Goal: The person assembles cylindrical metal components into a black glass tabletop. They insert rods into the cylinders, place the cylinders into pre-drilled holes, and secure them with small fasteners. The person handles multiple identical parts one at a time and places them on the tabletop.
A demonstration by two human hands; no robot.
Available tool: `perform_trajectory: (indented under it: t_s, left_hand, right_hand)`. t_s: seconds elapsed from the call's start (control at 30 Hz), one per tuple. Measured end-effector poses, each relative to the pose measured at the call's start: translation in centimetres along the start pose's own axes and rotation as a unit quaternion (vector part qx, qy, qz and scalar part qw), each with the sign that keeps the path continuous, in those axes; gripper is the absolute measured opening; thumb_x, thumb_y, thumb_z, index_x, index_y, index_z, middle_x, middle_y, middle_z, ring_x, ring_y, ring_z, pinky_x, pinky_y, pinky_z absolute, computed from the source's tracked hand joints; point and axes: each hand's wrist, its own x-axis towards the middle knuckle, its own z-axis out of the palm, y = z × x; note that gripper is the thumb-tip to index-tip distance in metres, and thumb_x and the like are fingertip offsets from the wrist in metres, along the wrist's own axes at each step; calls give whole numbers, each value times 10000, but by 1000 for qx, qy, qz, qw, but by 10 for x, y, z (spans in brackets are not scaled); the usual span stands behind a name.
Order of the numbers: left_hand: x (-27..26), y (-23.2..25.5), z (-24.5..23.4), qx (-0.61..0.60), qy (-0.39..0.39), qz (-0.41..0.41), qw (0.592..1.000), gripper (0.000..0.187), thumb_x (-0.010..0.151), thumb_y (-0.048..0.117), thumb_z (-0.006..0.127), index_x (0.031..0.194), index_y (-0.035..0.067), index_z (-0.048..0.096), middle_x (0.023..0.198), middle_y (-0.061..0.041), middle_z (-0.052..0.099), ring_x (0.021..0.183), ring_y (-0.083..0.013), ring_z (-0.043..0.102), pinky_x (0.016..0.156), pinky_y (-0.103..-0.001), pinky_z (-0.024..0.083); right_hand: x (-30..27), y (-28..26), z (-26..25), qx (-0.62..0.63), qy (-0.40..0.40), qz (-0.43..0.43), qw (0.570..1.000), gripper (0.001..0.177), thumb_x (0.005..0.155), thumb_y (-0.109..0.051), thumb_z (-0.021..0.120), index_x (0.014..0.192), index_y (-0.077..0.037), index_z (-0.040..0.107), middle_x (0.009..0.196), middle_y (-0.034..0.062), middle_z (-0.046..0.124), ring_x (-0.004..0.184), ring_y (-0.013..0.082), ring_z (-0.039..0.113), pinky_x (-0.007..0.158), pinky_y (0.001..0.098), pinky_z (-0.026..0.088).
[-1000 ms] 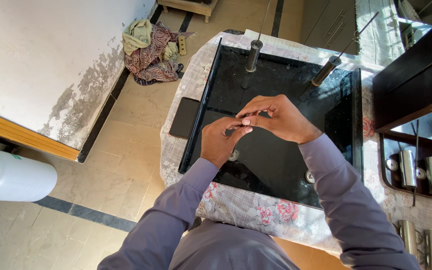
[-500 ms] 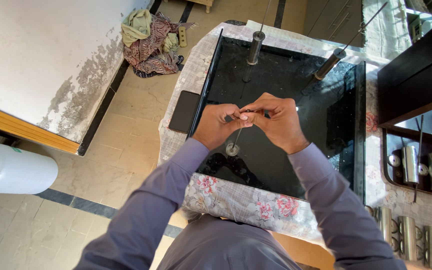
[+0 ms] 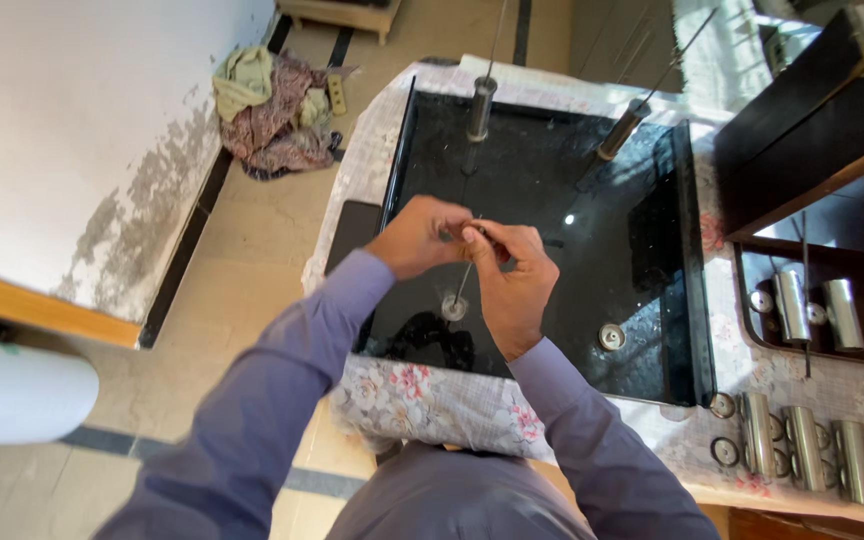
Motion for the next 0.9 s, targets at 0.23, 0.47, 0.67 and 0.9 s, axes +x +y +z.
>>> perform_trajectory:
  t_s: [0.23, 0.47, 0.67, 0.9]
  left_hand:
    - [-43, 33, 47, 72, 237, -79, 966, 408, 841, 183, 844, 1188, 41, 682, 1092, -94, 762, 993, -182, 733, 858, -305, 567]
    - [-74, 57, 83, 85, 319, -80, 940, 374, 913, 168, 777, 1250, 63, 656, 1152, -80, 726, 1011, -187, 714, 835, -314, 575]
    - [-61, 86, 146, 85, 314, -38, 945, 255, 947, 147, 755, 1180, 74, 684, 1132, -71, 724, 979, -180, 720, 824, -304, 575]
    - [-14, 126, 259, 36, 281, 4, 959, 232, 938, 119, 746, 1152, 53, 687, 1114, -77, 729, 961, -181, 724, 814, -301, 571]
  right_hand:
    - [11, -10, -40, -71, -99, -15, 992, 406, 876, -145, 842, 1259, -79, 725, 1233, 95, 726, 1031, 171, 658, 836, 285, 544]
    - [-13, -21, -101, -208, -98, -23, 973, 446, 870, -174, 852, 1281, -85, 706, 1343, 81, 689, 1238, 264, 621, 980, 373, 544]
    - [-43, -24, -172, -219, -58, 11, 974, 556, 796, -208, 887, 1297, -84, 682, 1358, 98, 668, 1262, 287, 602, 972, 393, 544]
    - [-72, -9, -305, -250, -13, 23, 968, 560, 802, -211, 887, 1307, -92, 675, 1376, 100, 657, 1275, 286, 603, 946, 382, 556]
